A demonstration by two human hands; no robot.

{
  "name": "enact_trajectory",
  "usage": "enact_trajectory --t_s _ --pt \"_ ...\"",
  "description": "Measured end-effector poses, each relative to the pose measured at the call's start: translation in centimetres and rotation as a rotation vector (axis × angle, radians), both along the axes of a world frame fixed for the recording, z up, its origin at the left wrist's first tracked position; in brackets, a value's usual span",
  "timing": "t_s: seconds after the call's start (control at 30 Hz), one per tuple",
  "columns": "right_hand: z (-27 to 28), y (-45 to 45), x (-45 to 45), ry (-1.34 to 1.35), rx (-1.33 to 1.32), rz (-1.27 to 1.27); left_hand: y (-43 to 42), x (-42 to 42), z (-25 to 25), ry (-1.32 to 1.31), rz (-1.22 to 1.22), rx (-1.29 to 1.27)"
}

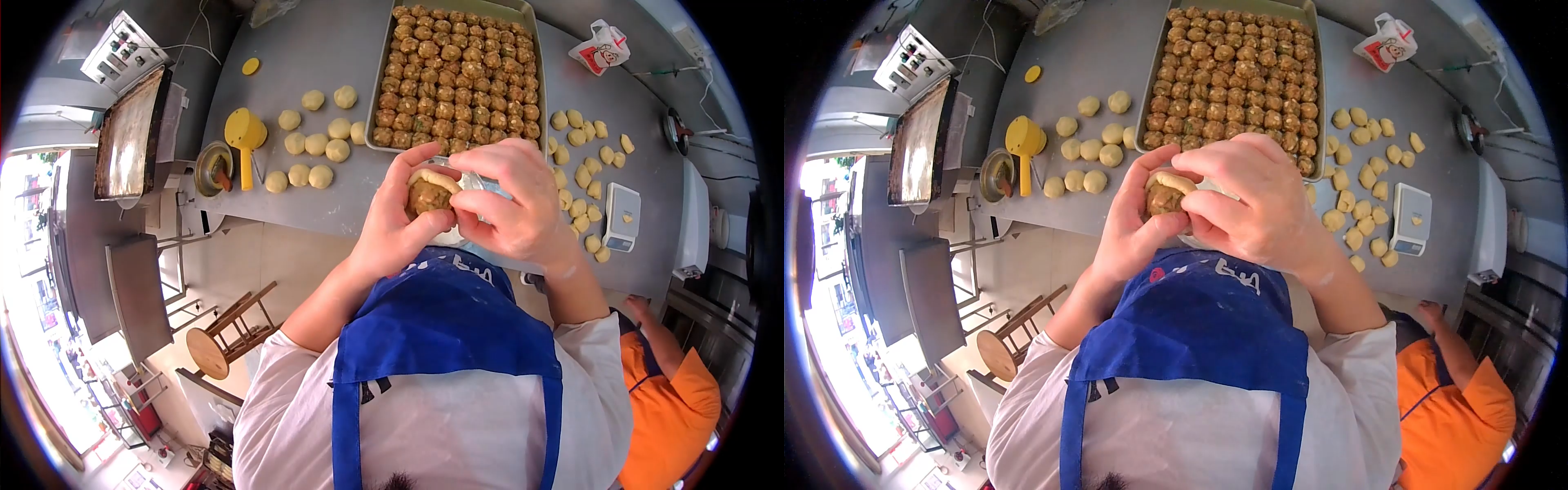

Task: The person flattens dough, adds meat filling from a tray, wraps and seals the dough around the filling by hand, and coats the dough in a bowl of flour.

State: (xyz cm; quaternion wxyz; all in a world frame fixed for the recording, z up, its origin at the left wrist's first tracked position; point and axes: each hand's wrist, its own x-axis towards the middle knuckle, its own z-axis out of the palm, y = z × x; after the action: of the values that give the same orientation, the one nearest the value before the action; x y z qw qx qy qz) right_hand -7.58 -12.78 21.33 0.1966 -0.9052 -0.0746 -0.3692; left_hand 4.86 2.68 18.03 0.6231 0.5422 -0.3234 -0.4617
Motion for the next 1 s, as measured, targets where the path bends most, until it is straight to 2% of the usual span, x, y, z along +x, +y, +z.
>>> enact_trajectory --t_s 0.23,0.83,0.93,1.0 --pt "-0.2 -0.2 0.1 -0.022 0.011 0.017 0.0 -0.1 0.2 0.138 0.006 0.011" --pt "-0.7 0.5 0.7 0.033 0.026 0.037 -0.4 0.6 -1.3 -0.045 0.003 0.036" --pt "-1.1 0.4 0.8 0.021 0.077 0.030 -0.3 0.4 -0.6 0.068 0.003 0.065" --pt "-1.2 0.2 0.8 -0.032 0.101 -0.023 -0.2 0.6 -0.9 0.043 -0.001 0.061"
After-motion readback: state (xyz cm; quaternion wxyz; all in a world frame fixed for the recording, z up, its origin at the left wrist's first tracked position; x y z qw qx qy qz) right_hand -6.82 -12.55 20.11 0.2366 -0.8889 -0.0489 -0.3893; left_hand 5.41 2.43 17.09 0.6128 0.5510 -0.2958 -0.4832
